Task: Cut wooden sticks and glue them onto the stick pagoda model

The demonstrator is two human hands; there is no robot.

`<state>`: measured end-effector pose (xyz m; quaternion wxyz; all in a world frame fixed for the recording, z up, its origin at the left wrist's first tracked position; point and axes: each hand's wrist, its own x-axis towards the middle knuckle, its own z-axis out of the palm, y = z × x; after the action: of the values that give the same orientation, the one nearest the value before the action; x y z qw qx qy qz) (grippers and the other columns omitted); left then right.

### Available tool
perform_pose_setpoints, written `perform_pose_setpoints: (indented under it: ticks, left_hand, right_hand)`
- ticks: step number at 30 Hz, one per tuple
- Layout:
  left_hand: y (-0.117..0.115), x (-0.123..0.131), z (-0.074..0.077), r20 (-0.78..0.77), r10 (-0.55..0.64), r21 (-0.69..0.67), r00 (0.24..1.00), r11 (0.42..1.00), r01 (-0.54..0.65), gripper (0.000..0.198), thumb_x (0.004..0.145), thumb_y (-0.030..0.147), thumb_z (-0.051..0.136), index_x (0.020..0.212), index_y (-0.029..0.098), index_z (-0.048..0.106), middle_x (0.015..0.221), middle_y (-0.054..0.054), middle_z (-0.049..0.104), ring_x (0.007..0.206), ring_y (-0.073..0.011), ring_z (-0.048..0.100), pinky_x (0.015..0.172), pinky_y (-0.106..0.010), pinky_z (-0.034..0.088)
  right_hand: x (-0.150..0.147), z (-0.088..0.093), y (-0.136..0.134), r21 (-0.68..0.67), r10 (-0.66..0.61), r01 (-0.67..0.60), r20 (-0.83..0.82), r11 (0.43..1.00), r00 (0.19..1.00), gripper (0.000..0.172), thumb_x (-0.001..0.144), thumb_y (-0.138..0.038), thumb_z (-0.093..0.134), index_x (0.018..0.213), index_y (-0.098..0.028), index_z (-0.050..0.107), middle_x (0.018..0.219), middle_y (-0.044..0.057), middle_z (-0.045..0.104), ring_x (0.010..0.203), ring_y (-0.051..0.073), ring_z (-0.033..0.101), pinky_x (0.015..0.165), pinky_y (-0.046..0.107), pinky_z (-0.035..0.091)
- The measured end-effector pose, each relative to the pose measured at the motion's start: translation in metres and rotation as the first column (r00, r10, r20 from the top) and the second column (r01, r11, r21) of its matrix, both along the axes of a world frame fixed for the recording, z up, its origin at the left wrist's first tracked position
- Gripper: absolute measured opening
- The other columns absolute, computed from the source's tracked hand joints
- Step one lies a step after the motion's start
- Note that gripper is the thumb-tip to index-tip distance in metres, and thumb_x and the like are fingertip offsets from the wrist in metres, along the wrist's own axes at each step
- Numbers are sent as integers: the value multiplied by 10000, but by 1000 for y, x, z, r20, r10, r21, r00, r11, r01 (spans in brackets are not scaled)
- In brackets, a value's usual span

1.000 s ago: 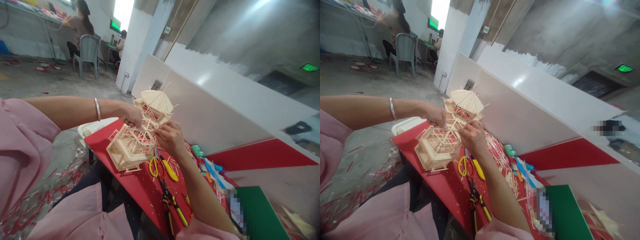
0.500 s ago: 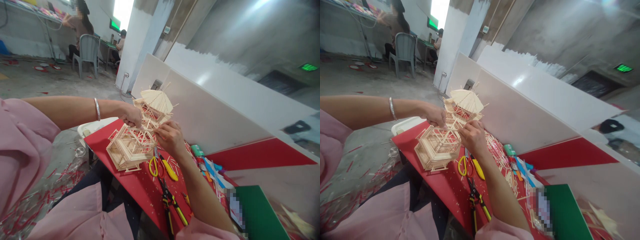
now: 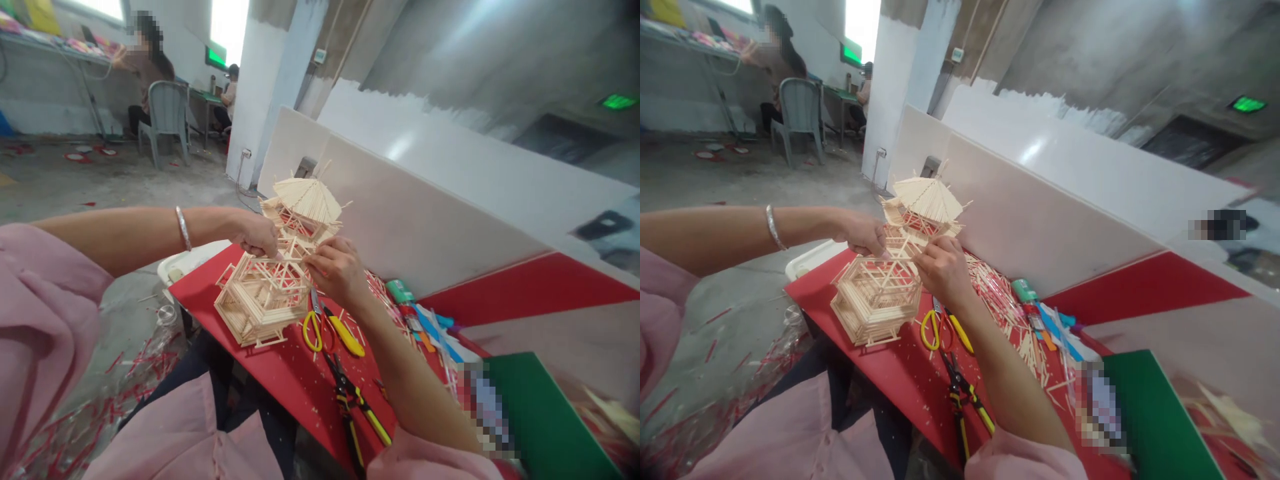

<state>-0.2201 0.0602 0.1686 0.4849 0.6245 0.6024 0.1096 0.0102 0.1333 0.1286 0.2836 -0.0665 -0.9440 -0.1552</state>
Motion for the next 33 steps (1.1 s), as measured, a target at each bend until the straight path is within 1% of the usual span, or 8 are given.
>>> perform_pose_setpoints:
  ticks: [7, 11, 14, 17, 19, 22, 25, 33]
  left_hand:
    - [2, -7, -4, -5, -16, -30, 1000, 999, 16, 468, 709, 454, 762, 458, 191, 467, 404, 37, 347, 413, -76, 238, 448, -269, 148]
    - [1, -7, 1, -63, -39, -47, 997, 998, 36, 525, 729, 521, 742, 462, 200, 424, 386, 44, 326, 419, -77, 222, 444, -262, 146]
    - [0, -5, 7, -125, -55, -52, 991, 997, 49, 548, 738, 539, 730, 458, 195, 408, 380, 42, 340, 416, -73, 228, 441, -255, 158]
    - [0, -3, 10, -159, -60, -50, 985, 997, 52, 561, 733, 559, 726, 458, 193, 402, 379, 41, 349, 414, -69, 230, 438, -251, 169]
    - [0, -2, 10, -160, -65, -49, 985, 997, 58, 574, 728, 576, 722, 460, 195, 387, 377, 43, 344, 412, -66, 226, 437, -253, 168]
    - [0, -1, 10, -167, -80, -54, 983, 996, 72, 580, 719, 609, 711, 467, 200, 386, 381, 43, 344, 408, -66, 224, 436, -261, 157]
    - [0, -2, 9, -164, -79, -59, 983, 996, 70, 569, 713, 616, 714, 473, 204, 402, 389, 44, 333, 412, -69, 223, 443, -273, 145]
    - [0, -1, 6, -80, -25, -67, 996, 998, 20, 499, 722, 484, 753, 474, 197, 428, 426, 33, 353, 437, -71, 258, 483, -285, 156]
  right_hand:
    - [-4, 2, -3, 13, -51, 50, 43, 999, 998, 224, 895, -143, 586, 741, -229, 724, 745, 34, 682, 885, 210, 522, 845, 388, 376]
    - [-6, 1, -2, -7, -53, 53, 18, 999, 998, 242, 899, -133, 565, 747, -222, 731, 711, 40, 647, 886, 210, 519, 835, 389, 369]
    - [-8, -1, -1, -45, -75, 75, -12, 996, 997, 259, 918, -128, 526, 949, -245, 755, 723, 30, 656, 862, 199, 524, 828, 381, 377]
    - [-9, -3, 1, -57, -98, 96, -29, 994, 995, 387, 908, -108, 498, 1217, -246, 685, 795, 39, 688, 872, 206, 533, 846, 391, 391]
    - [-10, -5, 2, -60, -102, 98, -50, 993, 994, 444, 888, -98, 511, 1297, -213, 637, 823, 53, 691, 879, 210, 540, 854, 392, 397]
    - [-8, -6, 5, -71, -97, 91, -87, 993, 991, 463, 868, -99, 541, 1316, -187, 618, 828, 57, 680, 875, 208, 548, 853, 380, 404]
    - [-7, -7, 6, -98, -79, 70, -97, 993, 992, 462, 861, -108, 558, 1309, -202, 623, 851, 56, 679, 887, 207, 557, 861, 378, 411]
    - [-2, -7, 8, -157, -51, 38, -85, 987, 995, 505, 853, -132, 584, 1351, -215, 601, 861, 54, 694, 903, 228, 586, 892, 414, 441]
